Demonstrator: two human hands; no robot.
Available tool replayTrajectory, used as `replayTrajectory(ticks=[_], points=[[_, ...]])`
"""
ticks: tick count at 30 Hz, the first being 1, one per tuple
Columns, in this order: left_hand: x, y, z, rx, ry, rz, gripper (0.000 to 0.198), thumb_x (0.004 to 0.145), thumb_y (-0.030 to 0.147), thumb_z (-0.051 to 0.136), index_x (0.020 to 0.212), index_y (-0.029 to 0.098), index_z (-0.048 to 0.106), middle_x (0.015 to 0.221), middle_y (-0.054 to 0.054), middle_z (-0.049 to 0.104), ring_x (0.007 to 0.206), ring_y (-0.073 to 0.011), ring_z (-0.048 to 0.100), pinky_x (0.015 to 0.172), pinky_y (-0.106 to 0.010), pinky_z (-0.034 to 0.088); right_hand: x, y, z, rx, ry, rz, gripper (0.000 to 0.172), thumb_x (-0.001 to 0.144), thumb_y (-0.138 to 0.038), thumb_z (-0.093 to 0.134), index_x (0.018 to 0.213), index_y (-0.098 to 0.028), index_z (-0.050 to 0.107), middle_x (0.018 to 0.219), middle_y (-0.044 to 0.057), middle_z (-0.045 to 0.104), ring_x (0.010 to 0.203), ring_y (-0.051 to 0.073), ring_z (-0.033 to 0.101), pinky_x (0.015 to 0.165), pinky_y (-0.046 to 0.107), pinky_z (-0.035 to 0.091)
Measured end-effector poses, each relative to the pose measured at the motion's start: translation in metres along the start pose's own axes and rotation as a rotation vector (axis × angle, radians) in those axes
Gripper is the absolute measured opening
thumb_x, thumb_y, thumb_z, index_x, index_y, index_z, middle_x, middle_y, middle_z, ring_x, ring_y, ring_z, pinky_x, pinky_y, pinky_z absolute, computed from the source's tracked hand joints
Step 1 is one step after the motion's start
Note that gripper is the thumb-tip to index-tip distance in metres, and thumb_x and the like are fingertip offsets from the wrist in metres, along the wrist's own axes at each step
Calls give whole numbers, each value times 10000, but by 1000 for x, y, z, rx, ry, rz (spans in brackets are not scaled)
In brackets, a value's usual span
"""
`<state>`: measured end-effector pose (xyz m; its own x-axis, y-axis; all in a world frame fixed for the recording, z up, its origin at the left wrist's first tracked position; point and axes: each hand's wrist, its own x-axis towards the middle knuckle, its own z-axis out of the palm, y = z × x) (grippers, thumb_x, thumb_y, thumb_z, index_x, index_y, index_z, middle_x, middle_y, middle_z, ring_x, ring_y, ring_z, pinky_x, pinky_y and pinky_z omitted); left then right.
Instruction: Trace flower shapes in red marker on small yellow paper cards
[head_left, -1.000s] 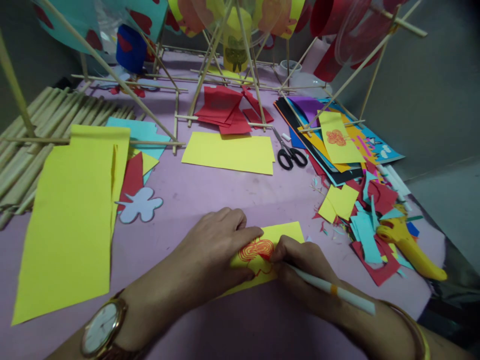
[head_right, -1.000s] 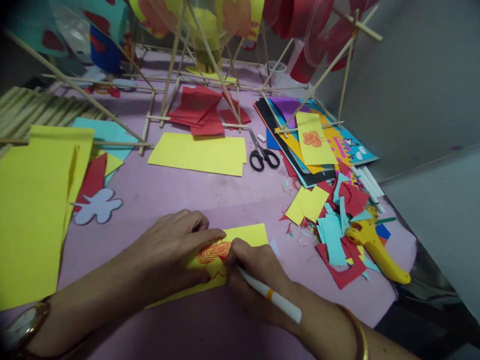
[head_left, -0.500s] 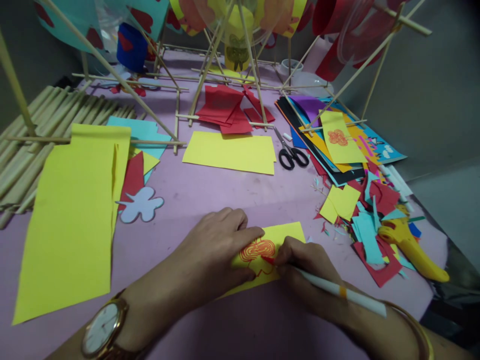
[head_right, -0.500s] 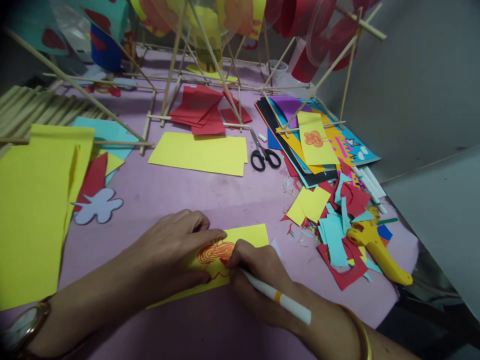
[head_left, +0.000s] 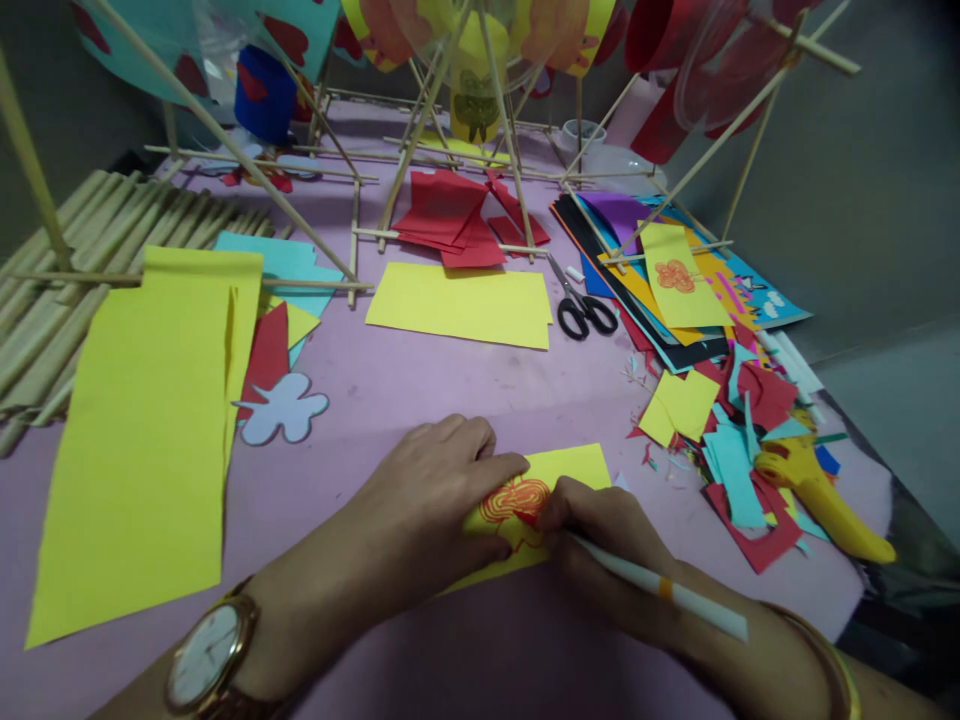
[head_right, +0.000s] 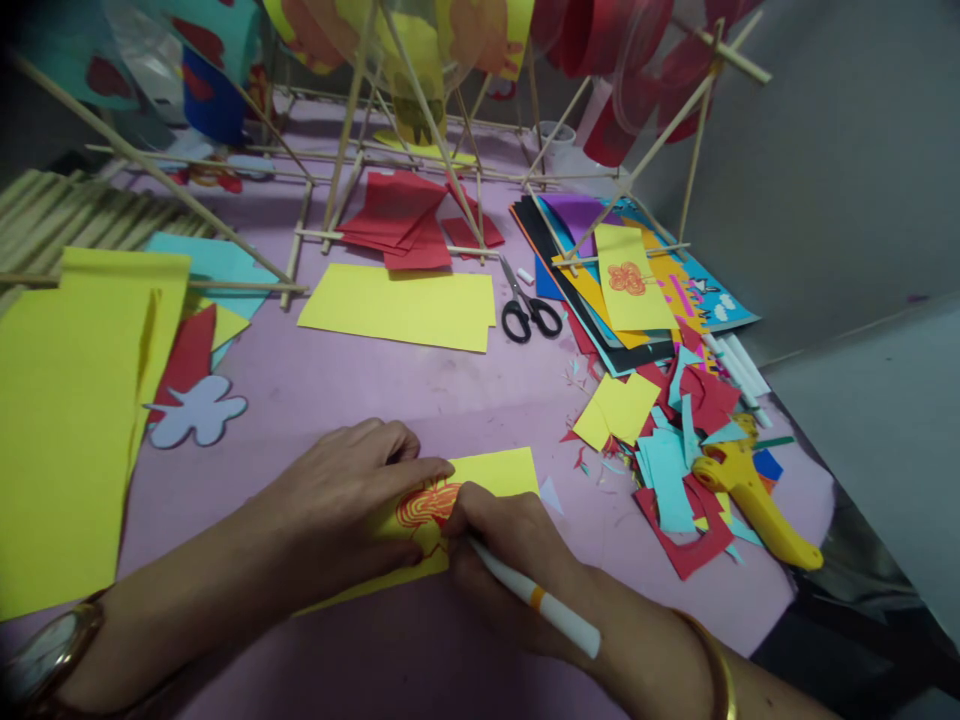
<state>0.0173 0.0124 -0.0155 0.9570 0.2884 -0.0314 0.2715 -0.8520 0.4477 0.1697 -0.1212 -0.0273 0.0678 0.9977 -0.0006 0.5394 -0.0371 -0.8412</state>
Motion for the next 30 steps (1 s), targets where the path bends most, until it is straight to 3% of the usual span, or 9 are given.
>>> replayTrajectory(ticks=[5, 10, 13, 15, 18, 21, 24, 30], points=[[1, 3, -7, -9, -86, -27, 395, 734, 292, 669, 1117, 290, 571, 949, -14, 507, 851, -207, 460, 676, -322, 309, -2, 4, -1, -11, 1, 35, 185, 699, -47, 409, 713, -232, 417, 528, -83, 404, 423, 84, 353, 421, 186, 285], [2, 3, -9, 0, -79, -29, 395, 725, 309, 679, 1107, 291, 579, 949, -20, 523, 838, -206, 468, 667, -316, 314, -4, 8, -1, 19, 45, 29, 182, 705, -47, 401, 706, -227, 425, 518, -84, 404, 422, 82, 337, 413, 186, 266], [2, 2, -9, 5, -73, -27, 401, 720, 320, 687, 1106, 288, 583, 957, -26, 528, 844, -209, 471, 671, -315, 320, -3, -2, -6, 55, 64, -6, 189, 689, -47, 390, 696, -235, 410, 517, -75, 411, 423, 92, 343, 405, 189, 273], [2, 3, -9, 4, -76, -31, 400, 726, 323, 685, 1112, 292, 582, 963, -26, 526, 850, -212, 473, 674, -319, 324, -1, -15, -13, 54, 48, -33, 183, 676, -56, 385, 684, -239, 388, 519, -64, 413, 426, 102, 350, 404, 196, 292], [1, 3, -8, -8, -75, -26, 399, 737, 325, 677, 1122, 298, 578, 962, -22, 521, 857, -212, 474, 686, -324, 332, 1, -29, -21, 4, -75, 73, 151, 749, -86, 394, 721, -232, 417, 649, 1, 527, 565, 141, 479, 529, 236, 425], [1, 3, -8, -10, -78, -22, 386, 743, 328, 667, 1116, 293, 579, 958, -24, 517, 857, -212, 471, 691, -326, 333, 0, -19, -15, 70, -37, -39, 155, 716, -82, 409, 692, -235, 397, 579, -45, 469, 470, 104, 409, 445, 203, 353], [1, 3, -8, -11, -84, -22, 387, 745, 334, 665, 1119, 294, 576, 963, -26, 518, 858, -212, 468, 689, -326, 331, -1, -1, -3, 83, -50, -38, 197, 692, -42, 427, 720, -236, 435, 576, -68, 472, 449, 86, 385, 432, 189, 320], [0, 3, -9, -11, -79, -19, 383, 756, 324, 657, 1128, 291, 572, 966, -29, 522, 862, -211, 471, 692, -323, 335, 1, -1, -1, 37, -27, -44, 205, 679, -37, 423, 715, -236, 457, 569, -54, 508, 448, 100, 447, 437, 196, 358]])
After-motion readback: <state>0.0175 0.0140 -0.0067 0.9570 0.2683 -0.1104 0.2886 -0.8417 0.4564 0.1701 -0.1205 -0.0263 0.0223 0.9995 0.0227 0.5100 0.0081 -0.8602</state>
